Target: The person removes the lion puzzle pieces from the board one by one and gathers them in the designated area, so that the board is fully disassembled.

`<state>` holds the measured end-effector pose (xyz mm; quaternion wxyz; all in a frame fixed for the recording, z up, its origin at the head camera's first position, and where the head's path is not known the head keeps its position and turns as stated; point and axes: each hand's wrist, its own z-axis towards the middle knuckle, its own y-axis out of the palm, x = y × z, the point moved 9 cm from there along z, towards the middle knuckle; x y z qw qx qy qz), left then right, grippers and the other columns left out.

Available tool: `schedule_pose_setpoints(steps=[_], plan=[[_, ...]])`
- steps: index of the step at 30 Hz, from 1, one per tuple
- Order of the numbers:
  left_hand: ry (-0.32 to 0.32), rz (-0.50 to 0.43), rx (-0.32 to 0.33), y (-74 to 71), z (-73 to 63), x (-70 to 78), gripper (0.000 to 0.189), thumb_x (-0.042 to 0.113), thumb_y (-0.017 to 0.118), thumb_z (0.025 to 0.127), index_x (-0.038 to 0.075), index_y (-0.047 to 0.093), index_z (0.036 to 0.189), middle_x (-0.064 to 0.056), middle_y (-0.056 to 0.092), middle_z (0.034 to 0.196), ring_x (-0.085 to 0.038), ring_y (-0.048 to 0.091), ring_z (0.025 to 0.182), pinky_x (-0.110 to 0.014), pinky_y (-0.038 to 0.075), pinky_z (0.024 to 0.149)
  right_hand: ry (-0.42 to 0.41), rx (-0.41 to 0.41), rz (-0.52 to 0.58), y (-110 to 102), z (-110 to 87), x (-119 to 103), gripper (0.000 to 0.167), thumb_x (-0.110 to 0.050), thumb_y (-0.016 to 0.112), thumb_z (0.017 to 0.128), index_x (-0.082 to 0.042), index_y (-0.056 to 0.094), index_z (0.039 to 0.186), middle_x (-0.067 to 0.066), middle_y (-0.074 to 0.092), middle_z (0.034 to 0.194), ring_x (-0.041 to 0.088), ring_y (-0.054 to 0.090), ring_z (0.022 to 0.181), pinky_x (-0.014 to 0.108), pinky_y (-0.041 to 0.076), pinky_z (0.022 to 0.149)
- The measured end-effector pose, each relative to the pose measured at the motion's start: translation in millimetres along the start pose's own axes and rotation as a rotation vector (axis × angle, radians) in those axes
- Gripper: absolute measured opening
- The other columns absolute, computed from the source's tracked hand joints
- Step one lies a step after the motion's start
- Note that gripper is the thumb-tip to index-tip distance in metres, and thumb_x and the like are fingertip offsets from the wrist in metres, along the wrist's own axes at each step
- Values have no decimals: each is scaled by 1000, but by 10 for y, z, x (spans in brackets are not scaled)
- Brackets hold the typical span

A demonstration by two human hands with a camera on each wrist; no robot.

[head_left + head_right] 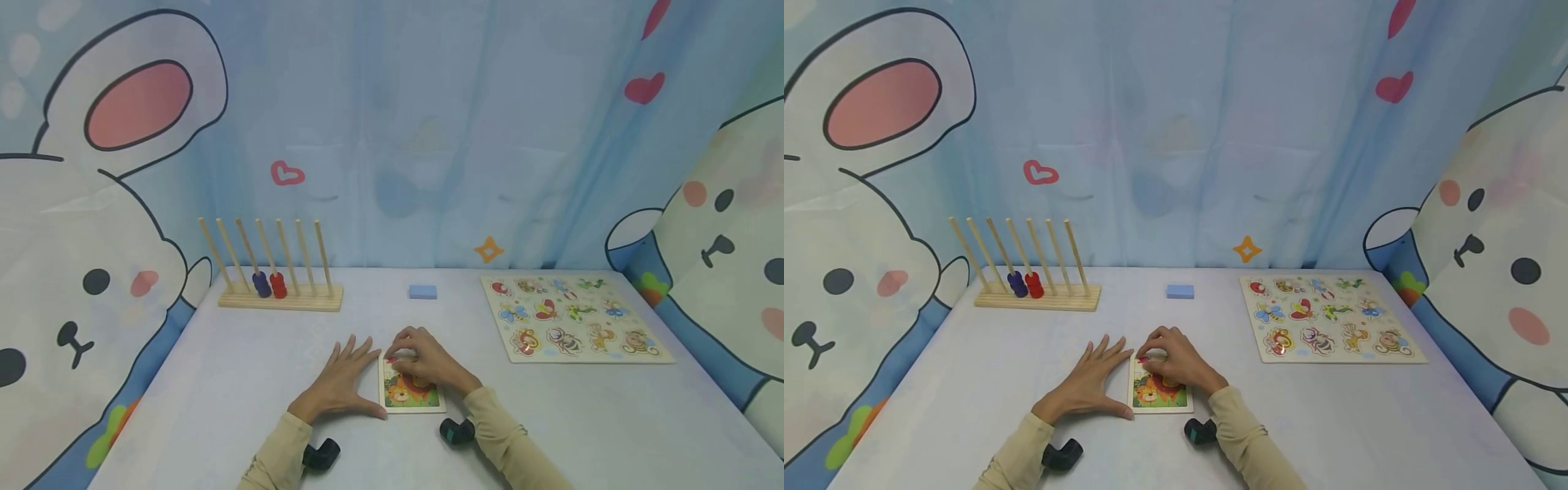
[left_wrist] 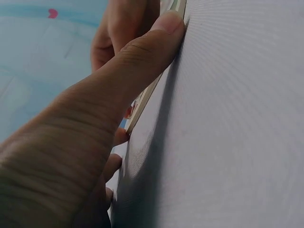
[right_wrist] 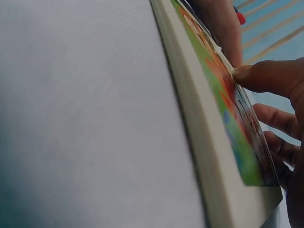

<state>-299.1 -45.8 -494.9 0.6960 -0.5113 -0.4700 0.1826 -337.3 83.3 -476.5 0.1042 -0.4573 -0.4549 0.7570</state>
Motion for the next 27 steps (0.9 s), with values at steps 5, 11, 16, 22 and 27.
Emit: schedule_pose_setpoints(steps=[5,11,16,22,27], plan=[[-2,6,-1,-2,1,1,109,67,78,61,16,38,148,-9,21,159,-37,5,146,-59,2,117,-36,13,-44,2,20,-20,17,-14,64,89,-21,74,101,1,56,110,19,46,101,38,40,85],[0,2,-4,-12,3,16,109,65,79,61,14,38,148,-11,21,158,-38,6,146,-59,2,116,-46,38,-59,1,27,-27,25,-5,57,88,-20,74,99,3,56,109,19,46,98,38,41,83],[1,6,-3,-7,4,9,108,65,79,62,15,37,148,-10,21,158,-38,6,146,-59,2,116,-28,40,-53,18,28,1,27,-4,55,89,-20,73,99,3,56,110,19,46,99,39,40,85],[0,4,3,1,3,-3,109,66,79,61,16,37,149,-9,20,159,-38,6,146,-59,2,117,-19,37,-42,23,23,7,26,-5,54,89,-21,72,98,3,56,110,19,46,100,41,40,87],[0,8,9,3,7,-7,109,67,78,61,17,37,148,-9,21,159,-37,6,146,-59,2,117,6,31,-43,27,23,10,25,-6,54,90,-24,71,96,3,56,113,20,46,103,46,40,90]])
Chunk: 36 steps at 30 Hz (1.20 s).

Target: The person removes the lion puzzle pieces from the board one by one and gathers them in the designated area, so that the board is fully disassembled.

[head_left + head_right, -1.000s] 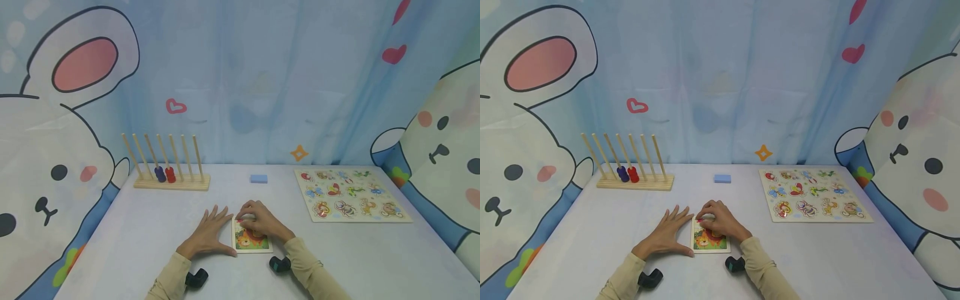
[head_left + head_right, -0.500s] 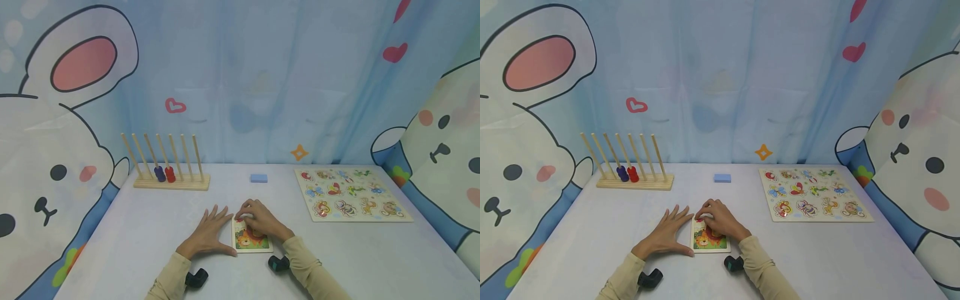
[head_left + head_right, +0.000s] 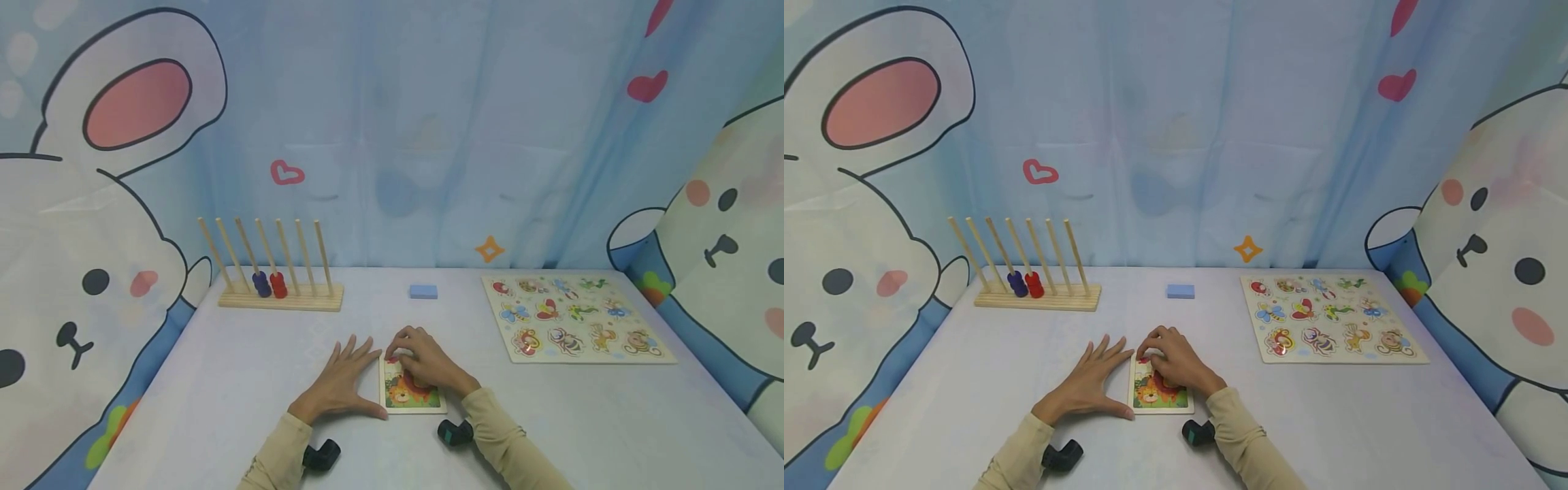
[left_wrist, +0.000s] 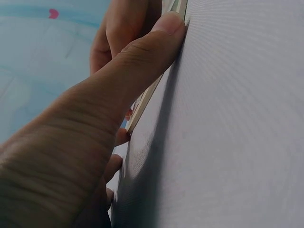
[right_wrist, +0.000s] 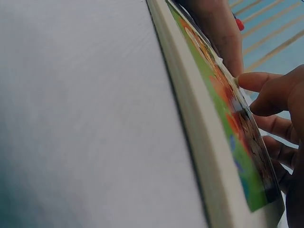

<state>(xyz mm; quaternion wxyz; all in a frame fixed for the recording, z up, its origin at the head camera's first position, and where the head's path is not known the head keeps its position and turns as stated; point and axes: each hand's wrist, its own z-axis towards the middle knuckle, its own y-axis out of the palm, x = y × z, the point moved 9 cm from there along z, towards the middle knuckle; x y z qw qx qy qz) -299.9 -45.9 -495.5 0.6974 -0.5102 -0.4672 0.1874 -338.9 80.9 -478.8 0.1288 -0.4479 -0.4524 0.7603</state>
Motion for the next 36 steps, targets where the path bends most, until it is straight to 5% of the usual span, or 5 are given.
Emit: schedule_pose_setpoints(steps=[21,36], plan=[[-4,-1,-6,-7,-13,4,108,67,77,62,17,37,149,-8,20,159,-37,6,147,-59,2,117,-36,17,51,0,5,-51,26,0,52,88,-20,68,94,-2,59,112,15,45,97,37,41,84],[-9,-2,-8,-12,-15,5,108,67,78,62,17,37,149,-8,20,159,-37,5,147,-58,2,117,-43,-2,-58,-8,11,-21,36,3,49,87,-20,75,99,0,56,110,18,49,101,41,45,87]])
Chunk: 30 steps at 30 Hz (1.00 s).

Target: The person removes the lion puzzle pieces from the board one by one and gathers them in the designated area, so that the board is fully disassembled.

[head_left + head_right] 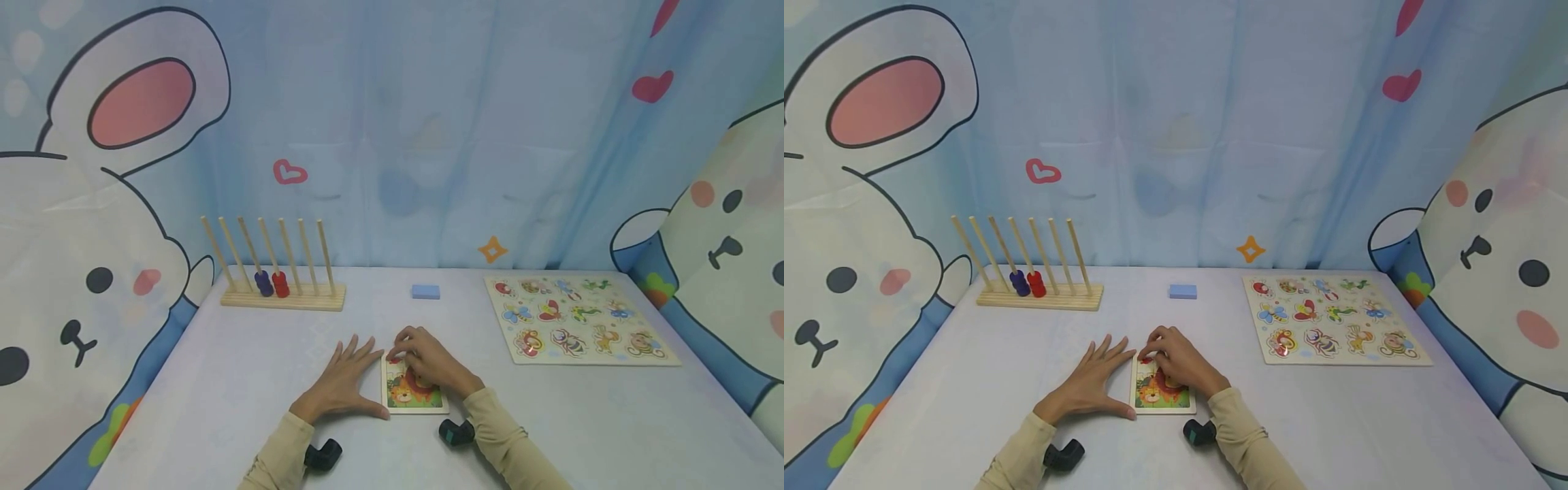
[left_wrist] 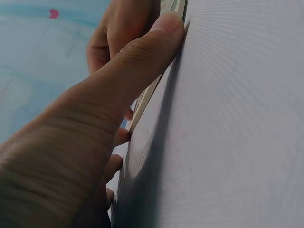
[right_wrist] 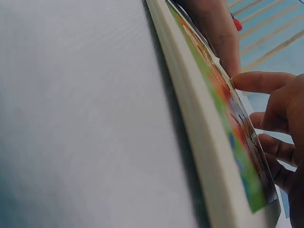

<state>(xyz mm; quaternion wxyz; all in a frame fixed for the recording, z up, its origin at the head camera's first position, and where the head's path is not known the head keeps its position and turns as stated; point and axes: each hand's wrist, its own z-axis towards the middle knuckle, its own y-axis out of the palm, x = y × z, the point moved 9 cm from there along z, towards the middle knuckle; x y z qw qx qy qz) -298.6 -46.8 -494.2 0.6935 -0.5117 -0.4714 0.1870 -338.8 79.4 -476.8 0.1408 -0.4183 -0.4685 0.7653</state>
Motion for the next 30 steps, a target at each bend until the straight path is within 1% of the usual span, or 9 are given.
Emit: schedule_pose_setpoints(steps=[4,7,14,18,22,26,30], plan=[[-2,-2,-1,12,7,-9,108,67,78,62,17,37,149,-8,20,159,-37,5,147,-58,2,117,-20,-17,-14,10,-6,-21,40,6,47,86,-19,73,103,2,54,111,19,48,102,41,45,87],[-1,-3,-1,21,11,-12,108,68,77,62,18,37,149,-8,21,159,-37,5,147,-58,2,117,-21,-23,-3,13,-12,-25,43,8,45,85,-19,73,104,3,54,112,20,47,103,42,45,88],[1,7,1,28,10,-15,107,69,76,62,19,38,148,-7,20,159,-36,5,147,-58,2,117,-33,-32,44,31,-17,-4,41,9,43,85,-21,68,99,5,52,117,23,46,107,46,43,92],[8,12,6,18,8,-1,106,68,77,62,20,38,148,-9,21,159,-38,6,146,-59,2,116,-14,-55,89,32,-29,16,37,5,46,86,-21,68,100,6,52,122,25,45,111,49,42,94],[21,12,3,17,7,20,107,68,77,62,22,35,149,-10,19,159,-39,5,146,-60,1,116,1,-71,100,35,-42,35,36,3,47,86,-21,68,102,6,51,125,25,44,112,49,41,95],[19,17,3,31,10,14,106,69,76,62,23,35,149,-10,18,159,-39,3,146,-60,0,116,7,-66,115,26,-47,41,36,3,47,85,-22,68,101,4,51,125,23,44,112,48,40,96],[7,20,9,41,16,-4,106,70,75,61,22,37,148,-10,19,159,-39,4,146,-60,0,116,9,-61,136,22,-47,32,38,4,46,84,-21,69,100,6,51,125,25,44,113,51,39,96]])
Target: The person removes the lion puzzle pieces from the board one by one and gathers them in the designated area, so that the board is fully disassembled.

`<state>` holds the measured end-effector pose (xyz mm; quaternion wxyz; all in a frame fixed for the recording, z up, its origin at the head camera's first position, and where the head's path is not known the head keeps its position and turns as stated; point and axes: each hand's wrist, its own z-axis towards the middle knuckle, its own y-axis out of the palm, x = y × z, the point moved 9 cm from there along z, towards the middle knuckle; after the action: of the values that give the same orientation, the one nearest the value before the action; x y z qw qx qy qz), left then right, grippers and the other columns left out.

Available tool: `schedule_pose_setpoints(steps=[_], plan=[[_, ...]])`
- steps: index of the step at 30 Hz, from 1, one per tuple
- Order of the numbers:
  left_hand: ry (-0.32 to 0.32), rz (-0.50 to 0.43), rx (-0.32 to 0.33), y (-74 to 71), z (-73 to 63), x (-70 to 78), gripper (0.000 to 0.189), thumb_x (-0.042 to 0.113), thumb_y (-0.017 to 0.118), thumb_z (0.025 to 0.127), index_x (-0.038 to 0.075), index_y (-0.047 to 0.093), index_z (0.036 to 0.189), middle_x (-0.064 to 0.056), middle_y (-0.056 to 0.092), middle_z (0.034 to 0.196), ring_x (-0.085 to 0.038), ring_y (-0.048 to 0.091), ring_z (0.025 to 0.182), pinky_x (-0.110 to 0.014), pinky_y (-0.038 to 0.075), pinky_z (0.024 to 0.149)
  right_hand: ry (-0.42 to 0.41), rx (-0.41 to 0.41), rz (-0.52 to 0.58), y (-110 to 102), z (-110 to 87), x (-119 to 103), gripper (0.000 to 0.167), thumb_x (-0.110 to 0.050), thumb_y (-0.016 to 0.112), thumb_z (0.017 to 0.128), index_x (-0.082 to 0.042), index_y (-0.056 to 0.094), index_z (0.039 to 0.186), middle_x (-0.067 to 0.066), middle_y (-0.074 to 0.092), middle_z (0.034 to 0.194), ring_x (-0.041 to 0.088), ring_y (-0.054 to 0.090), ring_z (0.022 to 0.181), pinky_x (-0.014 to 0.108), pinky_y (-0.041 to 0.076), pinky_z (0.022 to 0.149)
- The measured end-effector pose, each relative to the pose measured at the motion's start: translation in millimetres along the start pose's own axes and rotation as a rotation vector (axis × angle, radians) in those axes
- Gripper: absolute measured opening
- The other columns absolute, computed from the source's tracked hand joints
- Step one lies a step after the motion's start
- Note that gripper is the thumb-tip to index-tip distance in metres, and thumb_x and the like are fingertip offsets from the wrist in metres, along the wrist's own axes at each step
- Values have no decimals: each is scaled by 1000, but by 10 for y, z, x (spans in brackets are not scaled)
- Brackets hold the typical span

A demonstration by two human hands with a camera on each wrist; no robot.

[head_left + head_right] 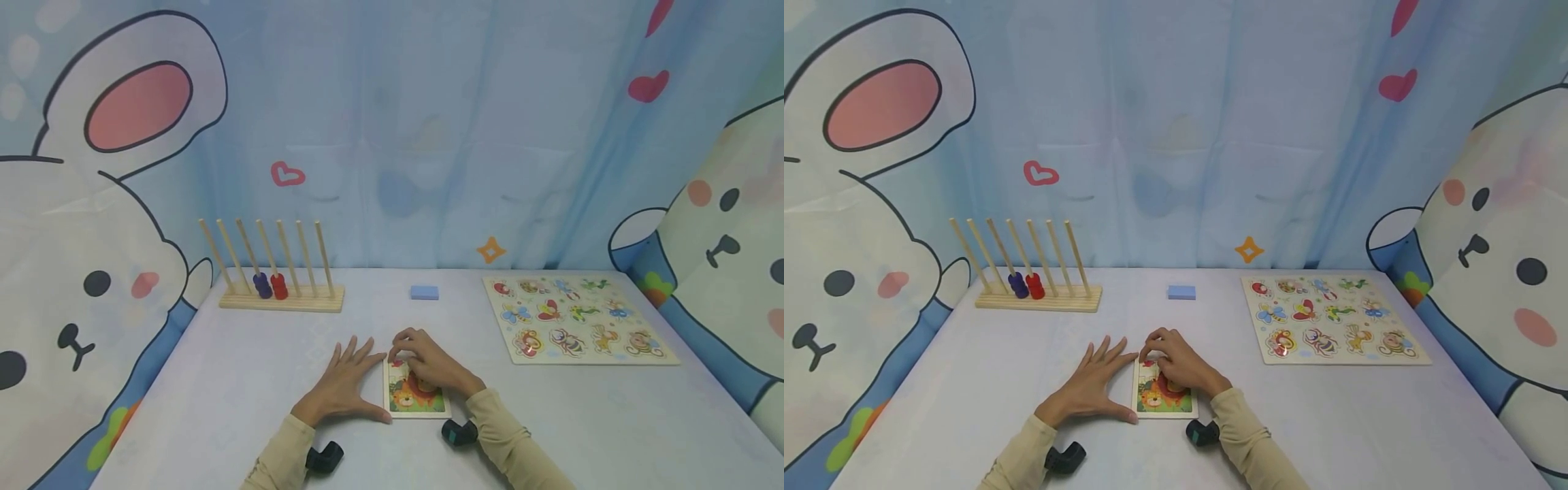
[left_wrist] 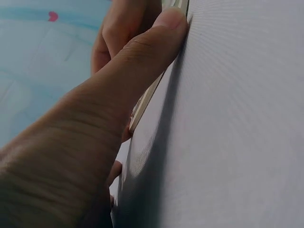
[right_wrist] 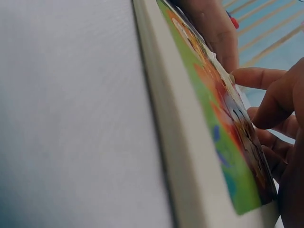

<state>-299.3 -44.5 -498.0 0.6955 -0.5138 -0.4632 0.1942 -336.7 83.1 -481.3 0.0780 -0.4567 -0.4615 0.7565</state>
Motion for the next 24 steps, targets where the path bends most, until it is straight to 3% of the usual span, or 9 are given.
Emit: schedule_pose_setpoints(steps=[10,16,24], plan=[[-29,-23,-7,12,-8,-9,106,71,76,60,24,38,147,-7,18,160,-36,2,147,-57,-3,116,6,-42,65,0,-5,7,40,4,48,83,-25,66,103,3,54,127,25,44,119,52,38,100],[-25,-31,3,-3,1,-7,106,71,76,59,24,39,147,-8,18,160,-36,2,147,-57,-3,116,-22,-61,61,-11,-4,-20,42,3,52,76,-24,65,105,-1,56,125,21,44,115,47,38,98],[-20,-26,5,11,6,-19,106,72,75,59,25,40,146,-7,18,160,-35,2,147,-58,-3,116,-41,-43,108,-30,-27,-69,39,6,53,79,-19,64,107,1,59,123,22,45,108,43,35,93]])
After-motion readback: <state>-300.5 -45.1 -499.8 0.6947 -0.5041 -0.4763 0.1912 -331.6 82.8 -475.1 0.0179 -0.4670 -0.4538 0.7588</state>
